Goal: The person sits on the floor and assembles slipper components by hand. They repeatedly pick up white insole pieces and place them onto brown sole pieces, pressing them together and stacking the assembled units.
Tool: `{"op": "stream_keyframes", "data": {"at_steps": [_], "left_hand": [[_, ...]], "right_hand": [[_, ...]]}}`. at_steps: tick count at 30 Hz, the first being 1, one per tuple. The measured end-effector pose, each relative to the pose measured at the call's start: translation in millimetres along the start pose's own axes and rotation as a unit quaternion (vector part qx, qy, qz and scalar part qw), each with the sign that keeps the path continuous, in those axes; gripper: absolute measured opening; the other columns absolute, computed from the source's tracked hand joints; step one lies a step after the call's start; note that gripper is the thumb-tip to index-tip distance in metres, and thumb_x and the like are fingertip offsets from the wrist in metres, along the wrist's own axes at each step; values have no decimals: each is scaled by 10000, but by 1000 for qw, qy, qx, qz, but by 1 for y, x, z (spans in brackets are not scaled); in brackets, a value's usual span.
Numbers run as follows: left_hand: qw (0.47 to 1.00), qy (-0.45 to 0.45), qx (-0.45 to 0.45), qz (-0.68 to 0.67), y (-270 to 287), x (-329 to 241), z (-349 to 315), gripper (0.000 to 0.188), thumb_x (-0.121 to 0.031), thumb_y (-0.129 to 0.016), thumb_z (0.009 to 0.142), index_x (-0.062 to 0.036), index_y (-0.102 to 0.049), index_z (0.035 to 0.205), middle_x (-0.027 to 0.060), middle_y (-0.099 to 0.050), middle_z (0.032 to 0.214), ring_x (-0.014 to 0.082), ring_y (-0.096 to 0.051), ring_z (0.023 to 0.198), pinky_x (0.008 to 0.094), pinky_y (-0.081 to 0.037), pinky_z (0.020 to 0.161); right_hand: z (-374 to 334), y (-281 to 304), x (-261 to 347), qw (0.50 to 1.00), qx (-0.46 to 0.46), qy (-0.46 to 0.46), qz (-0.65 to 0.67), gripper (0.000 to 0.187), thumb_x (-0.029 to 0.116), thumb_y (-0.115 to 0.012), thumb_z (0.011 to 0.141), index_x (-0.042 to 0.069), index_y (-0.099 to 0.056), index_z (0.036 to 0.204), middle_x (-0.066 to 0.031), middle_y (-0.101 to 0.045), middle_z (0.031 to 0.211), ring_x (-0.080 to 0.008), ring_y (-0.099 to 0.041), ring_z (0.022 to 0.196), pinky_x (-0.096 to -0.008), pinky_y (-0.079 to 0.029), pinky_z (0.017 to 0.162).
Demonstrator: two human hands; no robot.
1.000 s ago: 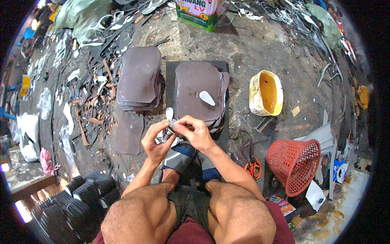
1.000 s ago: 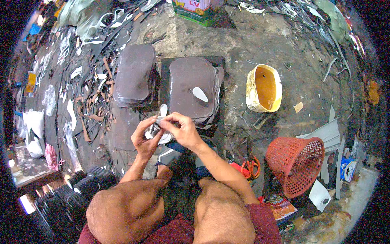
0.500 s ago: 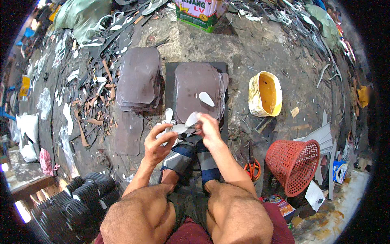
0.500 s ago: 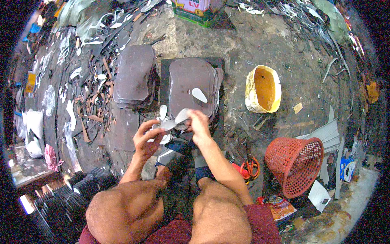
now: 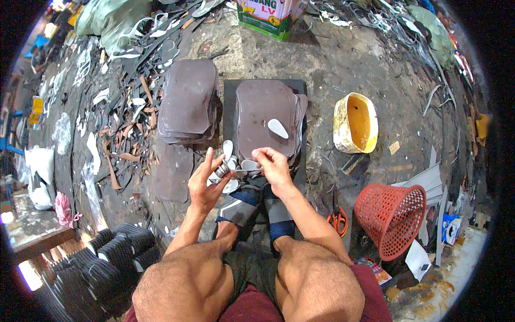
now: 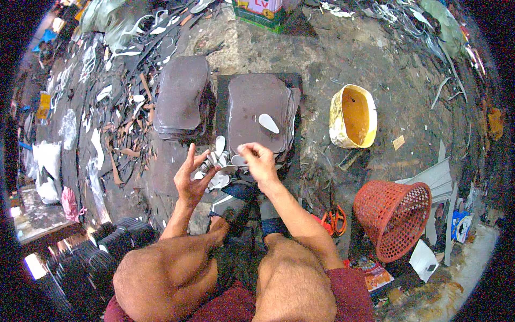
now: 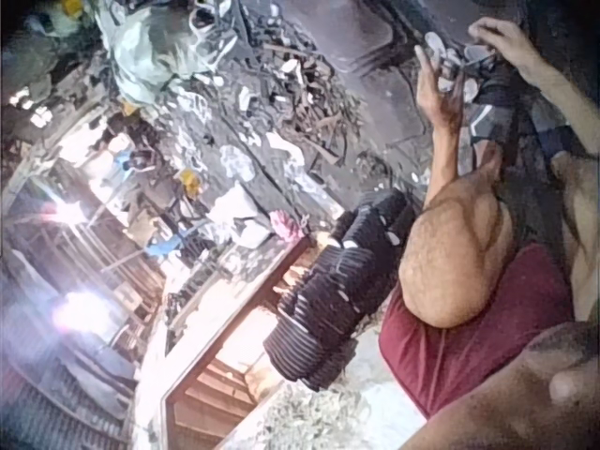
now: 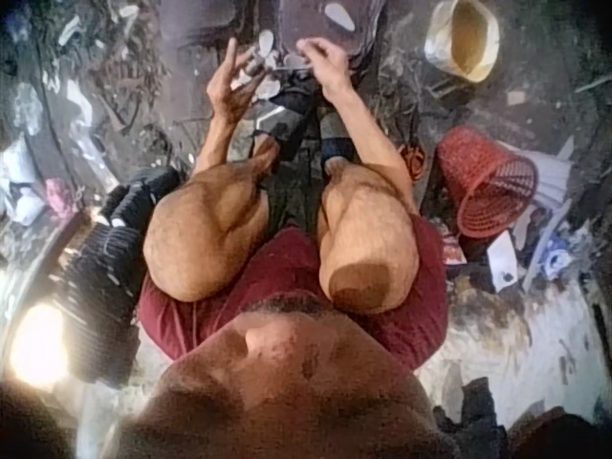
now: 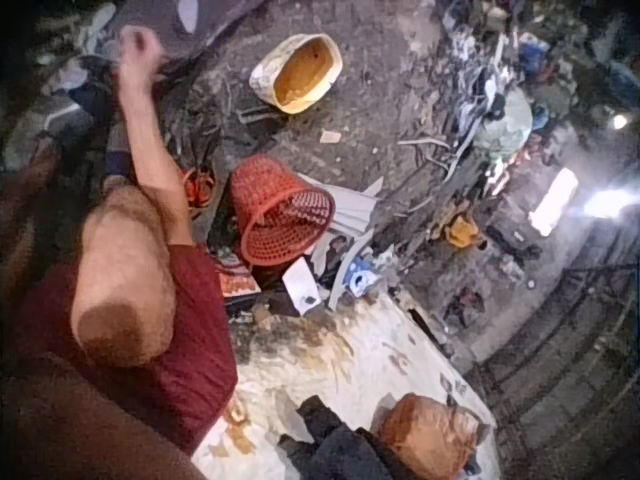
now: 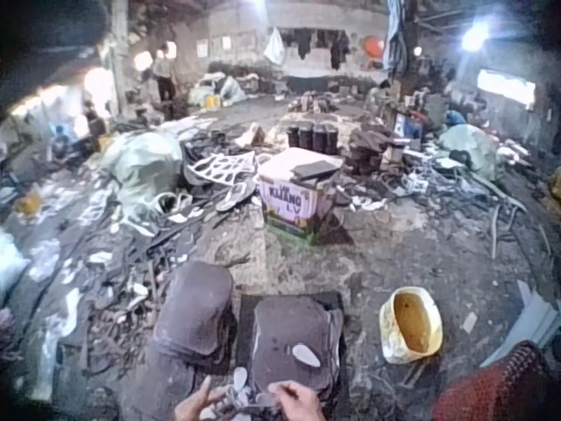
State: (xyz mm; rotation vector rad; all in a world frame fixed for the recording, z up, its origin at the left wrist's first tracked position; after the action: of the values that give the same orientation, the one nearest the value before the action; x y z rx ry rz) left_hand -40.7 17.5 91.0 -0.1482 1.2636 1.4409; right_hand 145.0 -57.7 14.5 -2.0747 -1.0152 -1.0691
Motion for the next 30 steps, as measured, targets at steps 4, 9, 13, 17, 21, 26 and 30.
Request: {"op": "stream_keyframes", "data": {"at_steps": [4, 9, 13, 17, 21, 26, 30], "left_hand": [[996, -87, -11, 33, -3, -9, 1, 807, -82, -910, 735, 7, -521, 1436, 122, -769, 1111, 265, -736, 1002, 364, -585, 867], [988, -137, -65, 29, 8, -20, 1, 672, -67, -915, 728, 17, -601, 1316, 138, -768, 1069, 269, -730, 1007, 363, -592, 856], [804, 345, -234, -424, 0, 52, -8, 352, 13, -830, 839, -66, -615, 1107, 71, -701, 1044, 253, -739, 909, 330, -610, 785], [726, 463, -79, -502, -29, 58, -22, 370, -55, -753, 933, -36, -613, 1275, 116, -707, 1112, 233, -729, 979, 357, -621, 785], [639, 488, 28, -593, -29, 24, -14, 629, -22, -736, 914, -45, -490, 1493, 168, -673, 1266, 240, -712, 1048, 377, -634, 812], [648, 487, 40, -585, -27, 32, -18, 672, -103, -721, 937, -117, -439, 1547, 146, -655, 1316, 224, -710, 1063, 356, -636, 790], [631, 519, 9, -577, -29, 44, -27, 662, -126, -723, 942, -123, -448, 1545, 83, -657, 1321, 211, -716, 1035, 340, -628, 833]], "right_hand": [[-14, -40, 7, 987, 153, 55, 17, 218, 228, -723, 978, 29, -743, 1064, -12, -733, 946, -76, -654, 886, -266, -522, 750], [-2, -7, -20, 985, 55, -138, 85, 130, 119, -703, 970, 22, -732, 1052, 1, -720, 966, -92, -648, 811, -262, -527, 760], [-9, -18, -6, 989, 81, 103, -73, 255, 81, -829, 855, 47, -750, 1095, -16, -726, 1028, -83, -646, 848, -240, -520, 752], [-34, -43, 44, 939, 159, 282, -117, 177, 130, -845, 837, 97, -800, 1005, -23, -726, 943, -82, -644, 804, -238, -495, 646], [-20, -29, 42, 941, 138, 291, -103, 132, 160, -738, 953, 48, -754, 1021, -37, -710, 912, -107, -650, 746, -265, -513, 624], [11, 17, 49, 957, -110, 240, -121, 169, 193, -694, 982, 28, -712, 1013, -62, -710, 932, -156, -675, 736, -293, -551, 672], [-27, -42, 67, 889, 172, 362, -219, 297, 209, -875, 792, 69, -757, 1025, -72, -721, 1003, -212, -680, 935, -324, -540, 786]]}}
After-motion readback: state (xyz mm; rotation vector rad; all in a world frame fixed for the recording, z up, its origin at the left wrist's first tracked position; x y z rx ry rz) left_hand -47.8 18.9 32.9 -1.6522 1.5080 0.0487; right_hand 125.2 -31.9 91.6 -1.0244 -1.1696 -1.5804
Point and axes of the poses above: each hand's wrist, its own z-axis towards the middle knuckle, its own y-axis out of the back of the hand, x = y × z, the point moved 6 cm from there along z, towards the middle knuckle
